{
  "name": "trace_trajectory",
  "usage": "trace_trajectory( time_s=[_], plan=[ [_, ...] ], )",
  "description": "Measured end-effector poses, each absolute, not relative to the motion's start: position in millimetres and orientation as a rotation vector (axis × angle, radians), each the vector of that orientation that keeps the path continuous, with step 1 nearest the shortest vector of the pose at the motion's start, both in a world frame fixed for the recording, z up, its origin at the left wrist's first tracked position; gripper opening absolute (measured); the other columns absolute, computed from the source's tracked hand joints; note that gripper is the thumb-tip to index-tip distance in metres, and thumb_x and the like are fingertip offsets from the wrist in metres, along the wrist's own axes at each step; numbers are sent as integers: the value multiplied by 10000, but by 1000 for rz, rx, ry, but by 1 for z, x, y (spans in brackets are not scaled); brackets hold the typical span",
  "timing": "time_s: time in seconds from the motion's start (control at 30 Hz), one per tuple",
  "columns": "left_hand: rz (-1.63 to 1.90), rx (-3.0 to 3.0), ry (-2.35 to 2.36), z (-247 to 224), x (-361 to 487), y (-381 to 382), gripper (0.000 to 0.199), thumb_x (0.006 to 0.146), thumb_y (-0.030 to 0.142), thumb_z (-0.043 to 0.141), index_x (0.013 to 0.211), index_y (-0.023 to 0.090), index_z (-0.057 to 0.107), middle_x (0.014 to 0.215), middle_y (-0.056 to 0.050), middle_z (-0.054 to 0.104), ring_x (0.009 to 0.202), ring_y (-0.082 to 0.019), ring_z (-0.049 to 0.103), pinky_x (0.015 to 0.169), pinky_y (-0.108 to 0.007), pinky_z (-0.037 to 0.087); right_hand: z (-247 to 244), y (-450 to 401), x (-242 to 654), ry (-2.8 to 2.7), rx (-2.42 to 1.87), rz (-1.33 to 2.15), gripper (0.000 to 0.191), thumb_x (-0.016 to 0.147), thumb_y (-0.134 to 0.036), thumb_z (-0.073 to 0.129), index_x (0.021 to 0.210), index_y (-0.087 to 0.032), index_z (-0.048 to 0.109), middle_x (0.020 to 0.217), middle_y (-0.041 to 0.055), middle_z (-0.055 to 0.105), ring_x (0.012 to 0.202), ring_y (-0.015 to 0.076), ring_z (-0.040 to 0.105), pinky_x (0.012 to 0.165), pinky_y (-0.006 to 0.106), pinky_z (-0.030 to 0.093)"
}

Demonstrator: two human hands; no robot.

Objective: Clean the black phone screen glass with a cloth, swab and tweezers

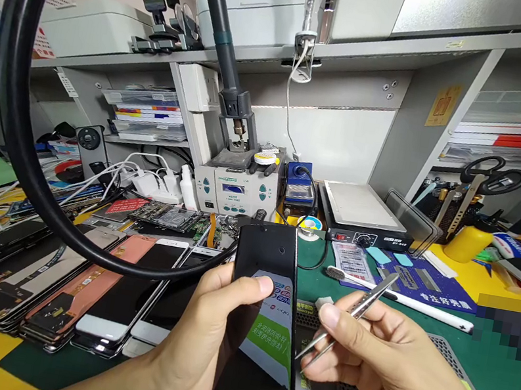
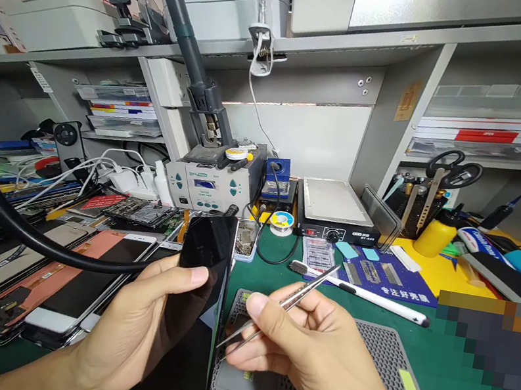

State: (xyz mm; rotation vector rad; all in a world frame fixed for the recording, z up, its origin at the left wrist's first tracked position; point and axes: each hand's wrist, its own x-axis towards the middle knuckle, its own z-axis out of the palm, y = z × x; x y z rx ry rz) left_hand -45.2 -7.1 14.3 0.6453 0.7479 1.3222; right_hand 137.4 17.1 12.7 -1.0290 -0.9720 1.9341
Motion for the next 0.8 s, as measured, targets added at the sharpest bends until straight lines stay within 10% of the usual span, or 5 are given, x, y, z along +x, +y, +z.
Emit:
trace_trajectory(
  time_s=[0.8],
  plan=[
    [1239,442,630,11,-45,-6,110,833,166,633,741,144,688,744,-84,734,810,-256,719,832,-385,520,12,16,141,-1033,-957,1962,260,770,-383,877,728,-177,723,667,39,783,681,200,767,691,275,610]
  ],
)
